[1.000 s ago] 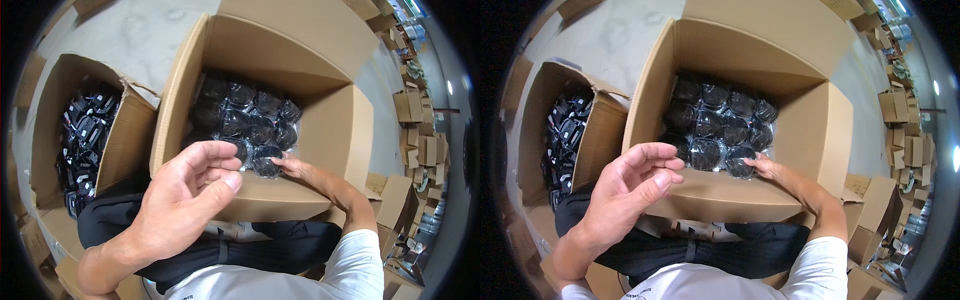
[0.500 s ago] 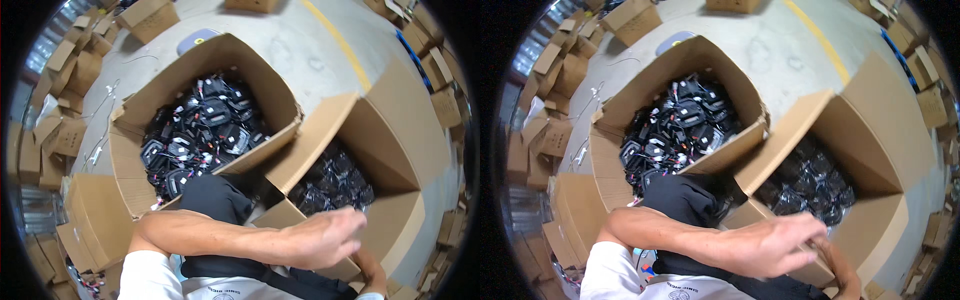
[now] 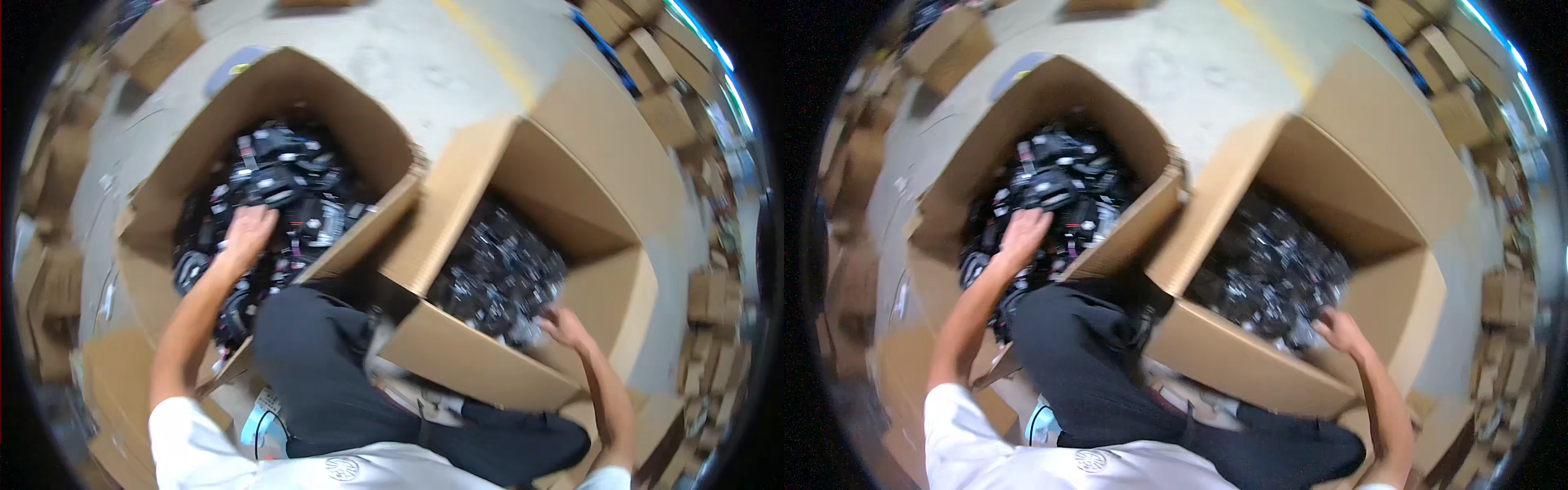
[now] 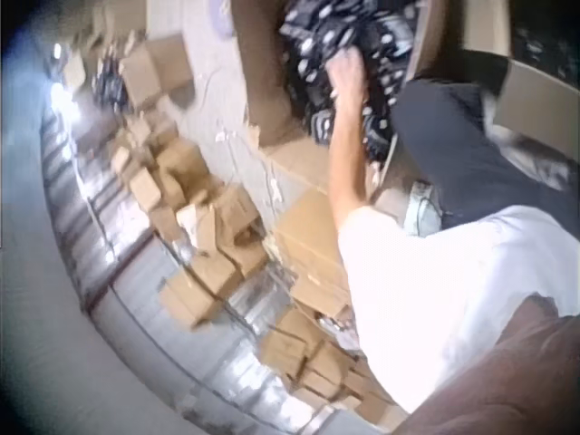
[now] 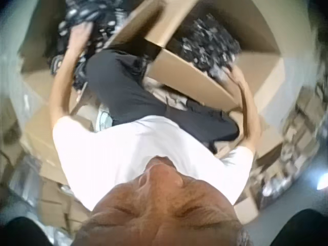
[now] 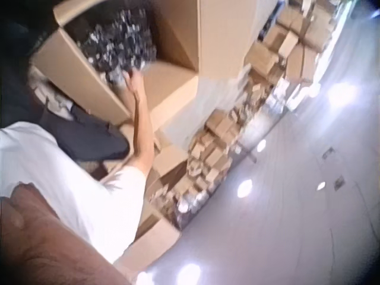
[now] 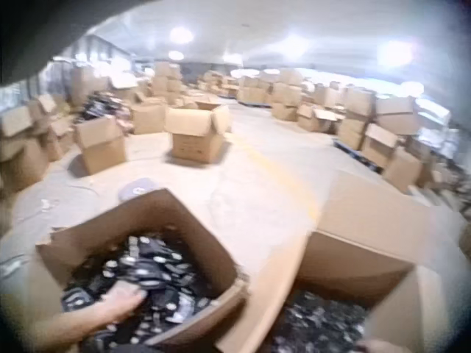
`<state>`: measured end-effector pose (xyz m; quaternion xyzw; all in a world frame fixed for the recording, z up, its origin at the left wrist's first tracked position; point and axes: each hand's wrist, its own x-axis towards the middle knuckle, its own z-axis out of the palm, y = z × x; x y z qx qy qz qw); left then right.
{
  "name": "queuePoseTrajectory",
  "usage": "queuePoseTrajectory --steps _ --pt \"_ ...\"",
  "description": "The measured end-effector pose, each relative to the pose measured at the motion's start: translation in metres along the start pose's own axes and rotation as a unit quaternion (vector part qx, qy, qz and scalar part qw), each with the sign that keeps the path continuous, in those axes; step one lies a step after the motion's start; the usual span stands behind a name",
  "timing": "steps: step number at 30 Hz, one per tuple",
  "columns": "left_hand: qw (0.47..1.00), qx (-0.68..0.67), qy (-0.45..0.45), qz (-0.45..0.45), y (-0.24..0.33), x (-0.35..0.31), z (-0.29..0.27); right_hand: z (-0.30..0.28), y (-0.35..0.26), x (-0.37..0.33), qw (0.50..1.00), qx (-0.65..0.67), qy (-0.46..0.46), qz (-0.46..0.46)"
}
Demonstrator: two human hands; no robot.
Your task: The person packs small black electronic components into a cardboard box by hand, layering them with bubble wrap.
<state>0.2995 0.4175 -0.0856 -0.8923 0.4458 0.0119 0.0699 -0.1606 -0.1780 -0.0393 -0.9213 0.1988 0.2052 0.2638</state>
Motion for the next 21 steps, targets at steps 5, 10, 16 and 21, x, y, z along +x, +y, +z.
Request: queuePoseTrajectory --steps 5,10,16,21 --pt "0.993 0.101 0.014 0.055 -0.015 -0.035 -0.002 -0.018 -0.086 0.009 0.997 0.062 -0.033 -0.006" --pt "0.999 0.031 -0.020 0.005 -0.021 -0.050 -0.049 -0.024 -0.122 -0.011 0.994 0.101 -0.024 -0.037" --pt "0.916 -0.053 0.372 0.141 0.014 -0.036 -0.234 -0.085 -0.195 -0.041 0.966 0.241 0.056 -0.075" --pt "0.791 -0.110 0.420 0.431 0.139 0.021 -0.331 -0.118 -0.300 -0.025 0.828 0.453 0.071 -0.324"
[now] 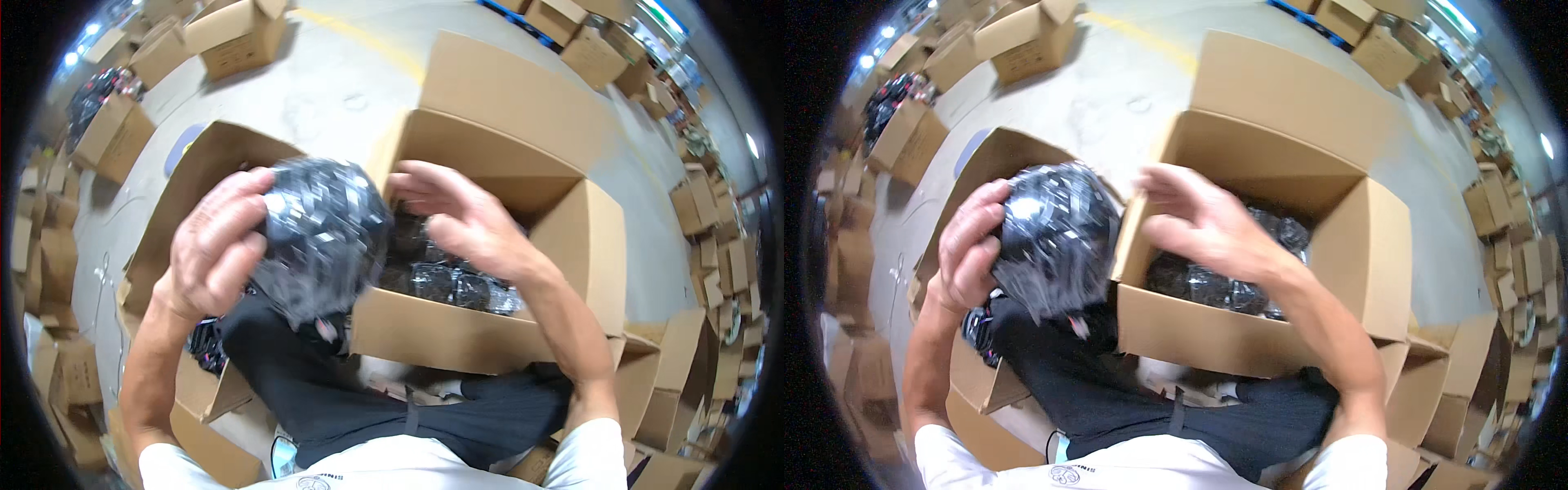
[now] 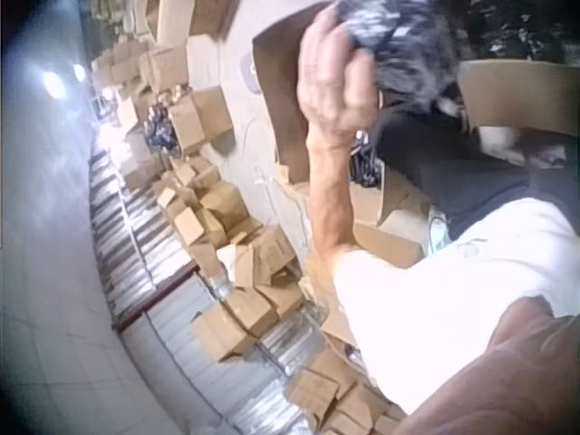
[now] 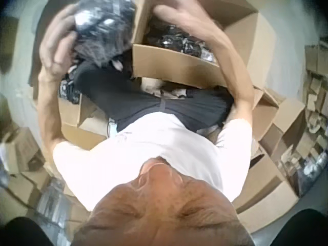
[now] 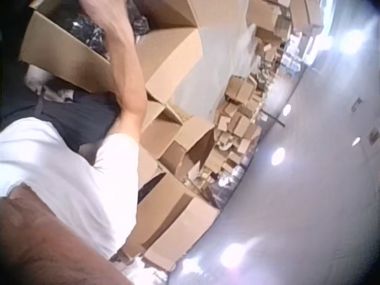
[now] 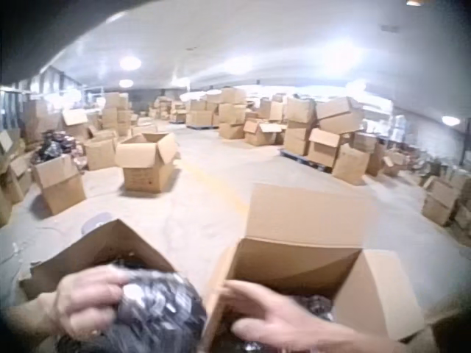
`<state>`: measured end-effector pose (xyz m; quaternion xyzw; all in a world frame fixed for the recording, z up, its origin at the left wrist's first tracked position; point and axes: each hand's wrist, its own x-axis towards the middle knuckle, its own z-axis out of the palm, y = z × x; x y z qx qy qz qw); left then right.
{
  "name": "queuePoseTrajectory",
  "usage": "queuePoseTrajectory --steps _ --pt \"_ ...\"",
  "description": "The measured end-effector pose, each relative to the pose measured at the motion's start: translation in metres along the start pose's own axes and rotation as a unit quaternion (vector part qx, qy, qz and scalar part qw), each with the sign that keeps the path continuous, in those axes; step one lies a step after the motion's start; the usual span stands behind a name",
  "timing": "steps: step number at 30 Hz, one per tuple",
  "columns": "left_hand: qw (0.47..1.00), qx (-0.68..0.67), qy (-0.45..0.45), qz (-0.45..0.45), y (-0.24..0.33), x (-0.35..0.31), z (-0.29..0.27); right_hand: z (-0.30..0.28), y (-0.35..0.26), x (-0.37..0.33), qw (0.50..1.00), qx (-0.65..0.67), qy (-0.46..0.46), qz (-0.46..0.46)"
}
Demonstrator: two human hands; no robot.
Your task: The person packs small black electronic components into a cardboard box by hand, layering them with bubble wrap.
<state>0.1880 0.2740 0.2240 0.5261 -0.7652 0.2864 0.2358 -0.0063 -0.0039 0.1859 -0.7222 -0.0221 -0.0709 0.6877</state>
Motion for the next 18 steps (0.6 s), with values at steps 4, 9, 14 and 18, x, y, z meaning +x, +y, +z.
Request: queuePoseTrajectory --steps 4,9,14,18 --pt "0.998 -0.028 0.048 0.029 0.008 0.049 0.042 0.018 -0.019 0.012 0.981 0.192 0.000 0.006" --pt "0.394 -0.744 0.136 -0.522 0.062 0.070 0.122 -0.052 0.005 -0.003 0.931 0.351 0.097 0.018" --pt "0.504 -0.605 -0.230 -0.571 0.082 0.063 0.154 -0.156 0.122 -0.056 0.934 0.241 0.161 0.211" --pt "0.628 -0.534 -0.257 -0.505 0.078 0.066 0.144 -0.213 0.257 -0.170 0.712 0.176 0.296 0.612"
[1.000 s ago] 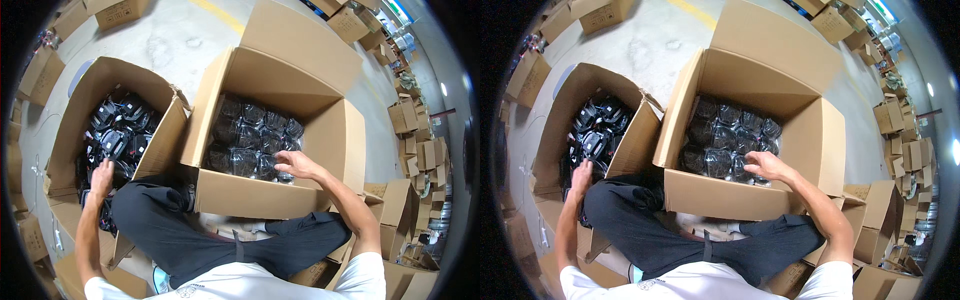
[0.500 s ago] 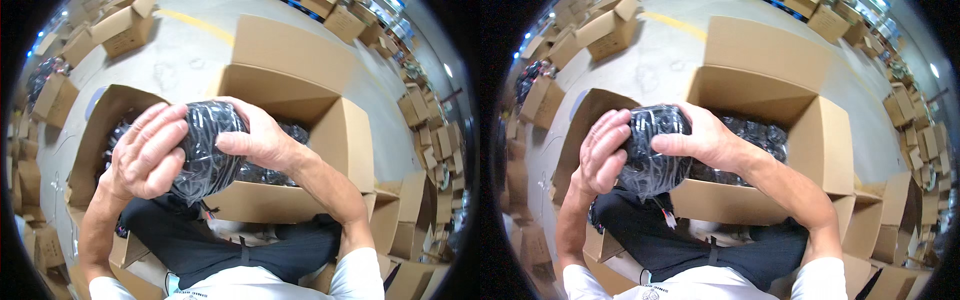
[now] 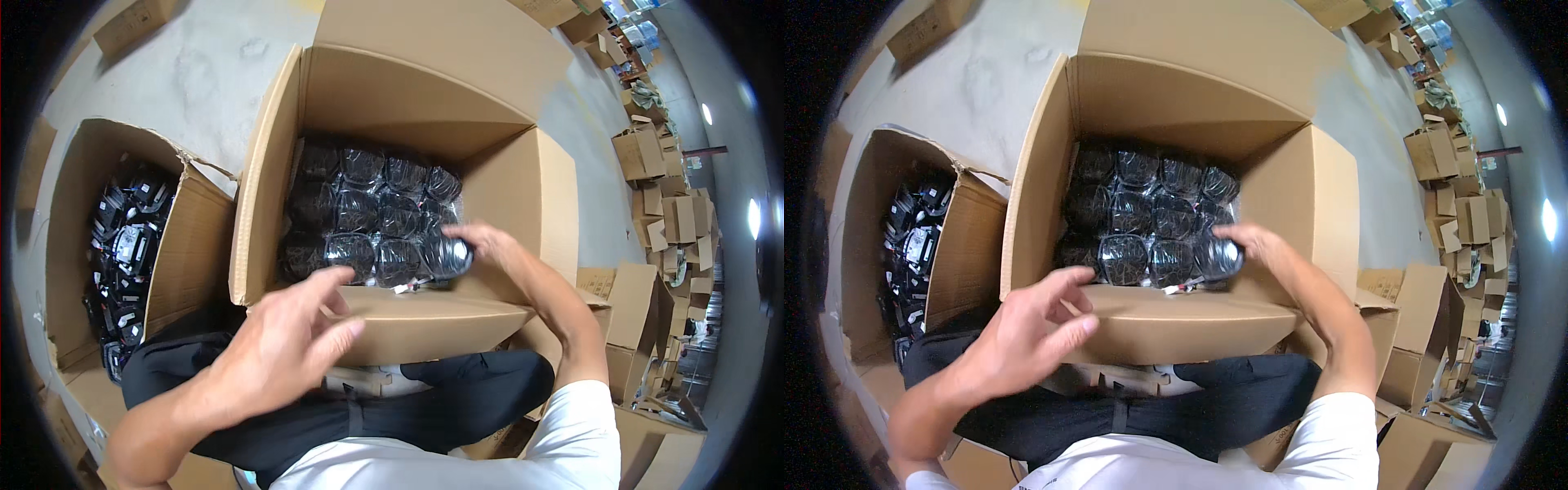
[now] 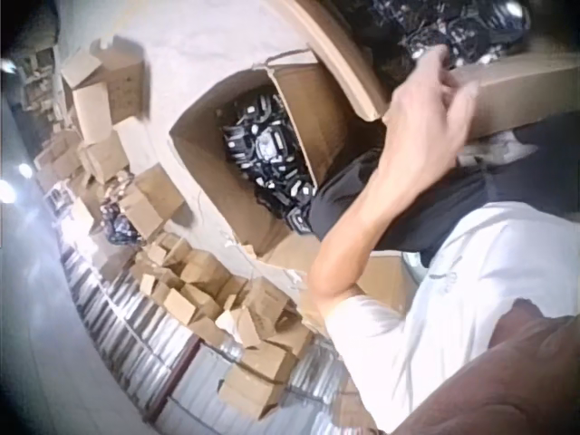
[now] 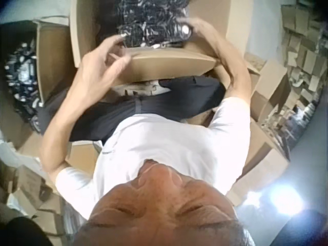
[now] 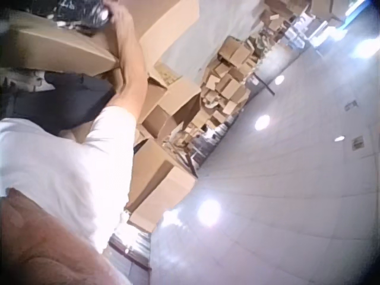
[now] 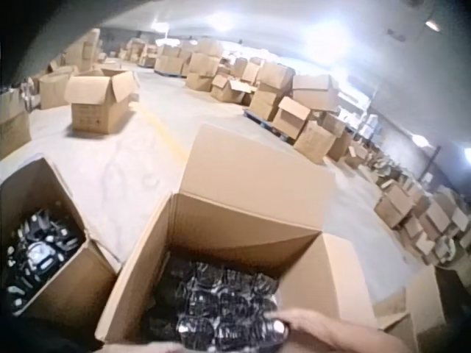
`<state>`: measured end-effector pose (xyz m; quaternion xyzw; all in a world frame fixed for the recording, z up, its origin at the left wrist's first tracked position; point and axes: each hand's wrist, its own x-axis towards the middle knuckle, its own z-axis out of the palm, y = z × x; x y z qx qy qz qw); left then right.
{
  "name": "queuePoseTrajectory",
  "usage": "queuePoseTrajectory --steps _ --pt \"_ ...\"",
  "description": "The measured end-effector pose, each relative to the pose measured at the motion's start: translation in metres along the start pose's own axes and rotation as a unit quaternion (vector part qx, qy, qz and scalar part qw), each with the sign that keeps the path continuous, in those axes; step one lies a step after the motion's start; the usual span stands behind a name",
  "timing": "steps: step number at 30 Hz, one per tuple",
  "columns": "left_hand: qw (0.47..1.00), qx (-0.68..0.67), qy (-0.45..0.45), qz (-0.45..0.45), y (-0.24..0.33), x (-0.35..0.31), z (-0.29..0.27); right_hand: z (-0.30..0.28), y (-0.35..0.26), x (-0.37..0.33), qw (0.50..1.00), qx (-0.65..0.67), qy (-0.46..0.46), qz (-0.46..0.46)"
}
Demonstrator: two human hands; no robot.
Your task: The person packs small black electronic components into a cardboard box by hand, layering them with bubble wrap.
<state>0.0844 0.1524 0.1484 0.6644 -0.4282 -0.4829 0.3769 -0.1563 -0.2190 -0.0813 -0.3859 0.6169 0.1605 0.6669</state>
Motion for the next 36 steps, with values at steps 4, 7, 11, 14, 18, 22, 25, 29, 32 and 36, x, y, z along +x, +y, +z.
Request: queuePoseTrajectory --steps 4,7,11,14,18,22,25,29,32,36 --pt "0.990 0.091 0.017 0.106 0.000 -0.010 0.004 -0.025 0.066 0.054 0.989 -0.092 0.028 -0.109" --pt "0.985 0.143 0.018 0.092 -0.004 -0.011 -0.001 -0.021 0.063 0.048 0.907 -0.384 0.068 -0.157" --pt "0.974 0.193 0.072 0.094 0.002 -0.025 -0.008 -0.004 0.085 0.043 0.601 -0.756 0.096 -0.240" --pt "0.960 0.232 0.107 0.114 -0.001 -0.026 0.002 0.011 0.097 0.050 0.634 -0.728 0.092 -0.245" --pt "0.914 0.278 0.171 0.242 -0.008 -0.016 0.007 -0.081 0.084 0.073 0.590 -0.758 0.044 -0.274" --pt "0.834 0.199 0.414 0.305 -0.011 -0.069 0.010 -0.013 0.036 0.023 0.643 -0.689 -0.071 -0.328" --pt "0.793 -0.028 0.519 0.318 -0.042 -0.169 0.079 0.049 0.022 -0.039 0.754 -0.543 -0.037 -0.369" --pt "0.774 0.045 0.632 -0.014 -0.137 -0.279 0.141 0.050 0.027 -0.144 0.766 -0.524 -0.011 -0.373" --pt "0.698 -0.103 0.667 -0.241 -0.203 -0.337 0.155 0.065 0.054 -0.203 0.763 -0.533 0.026 -0.364" --pt "0.693 -0.056 0.699 -0.165 -0.227 -0.337 0.151 0.053 0.094 -0.257 0.739 -0.500 0.107 -0.439"
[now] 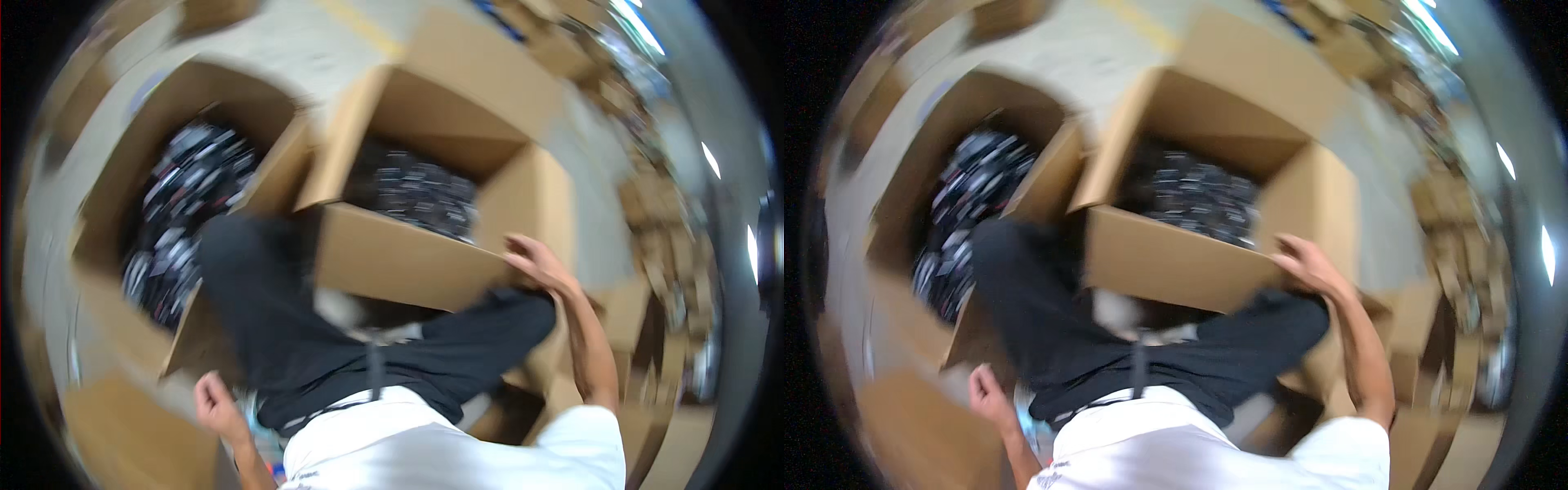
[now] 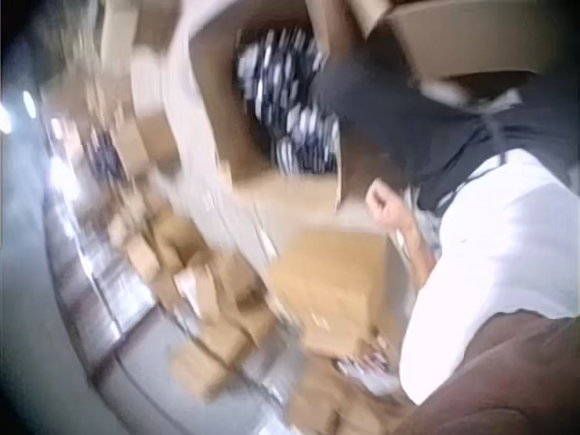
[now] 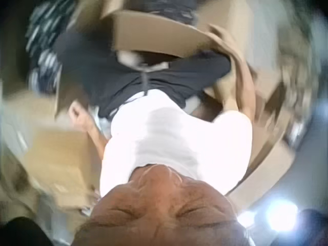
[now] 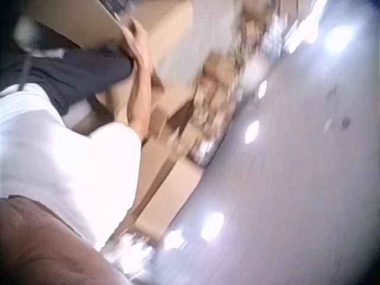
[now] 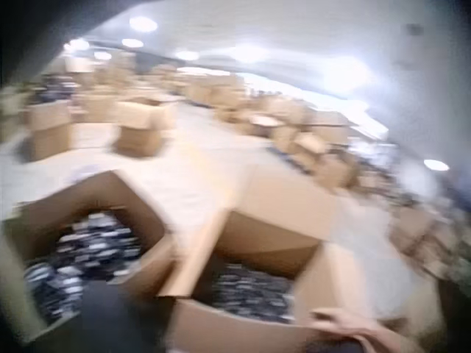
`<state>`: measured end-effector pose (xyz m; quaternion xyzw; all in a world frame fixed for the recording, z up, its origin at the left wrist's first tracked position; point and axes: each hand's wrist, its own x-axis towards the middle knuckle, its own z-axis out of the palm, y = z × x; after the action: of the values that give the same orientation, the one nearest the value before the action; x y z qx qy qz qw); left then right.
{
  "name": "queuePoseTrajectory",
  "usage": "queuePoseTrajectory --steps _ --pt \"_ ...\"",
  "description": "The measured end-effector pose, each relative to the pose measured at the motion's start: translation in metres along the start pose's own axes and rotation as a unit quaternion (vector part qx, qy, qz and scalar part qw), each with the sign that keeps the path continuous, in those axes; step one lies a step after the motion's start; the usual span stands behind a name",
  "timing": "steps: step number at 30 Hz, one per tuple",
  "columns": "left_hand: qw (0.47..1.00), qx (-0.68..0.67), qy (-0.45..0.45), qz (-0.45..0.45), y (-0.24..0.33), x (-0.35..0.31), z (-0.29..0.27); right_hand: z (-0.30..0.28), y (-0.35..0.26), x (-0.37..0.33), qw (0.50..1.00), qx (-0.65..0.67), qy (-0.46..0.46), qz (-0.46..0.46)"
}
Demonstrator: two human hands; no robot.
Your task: The person packs small black electronic components into a cardboard box by hand, layering them with bubble wrap.
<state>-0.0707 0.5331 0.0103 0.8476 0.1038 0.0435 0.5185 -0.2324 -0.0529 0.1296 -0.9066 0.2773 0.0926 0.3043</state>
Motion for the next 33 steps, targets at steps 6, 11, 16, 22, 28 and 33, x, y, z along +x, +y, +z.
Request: queuePoseTrajectory --steps 6,11,16,22,28,33 --pt "0.986 -0.039 0.009 0.161 0.065 0.037 0.065 -0.090 0.073 -0.171 0.928 -0.082 0.340 0.126" --pt "0.957 -0.034 -0.042 0.286 0.142 0.041 0.092 -0.057 0.243 -0.306 0.835 -0.060 0.359 0.412" --pt "0.923 0.036 -0.043 0.381 0.172 0.040 0.113 0.038 0.347 -0.282 0.901 -0.041 0.023 0.431" --pt "0.902 0.150 -0.005 0.405 0.216 0.006 0.136 0.108 0.430 -0.188 0.851 0.020 0.094 0.516" --pt "0.881 0.201 -0.057 0.425 0.222 -0.007 0.164 0.138 0.478 -0.203 0.866 -0.042 0.219 0.447" --pt "0.888 0.186 -0.082 0.411 0.247 -0.019 0.171 0.021 0.414 -0.219 0.842 -0.046 0.289 0.453"
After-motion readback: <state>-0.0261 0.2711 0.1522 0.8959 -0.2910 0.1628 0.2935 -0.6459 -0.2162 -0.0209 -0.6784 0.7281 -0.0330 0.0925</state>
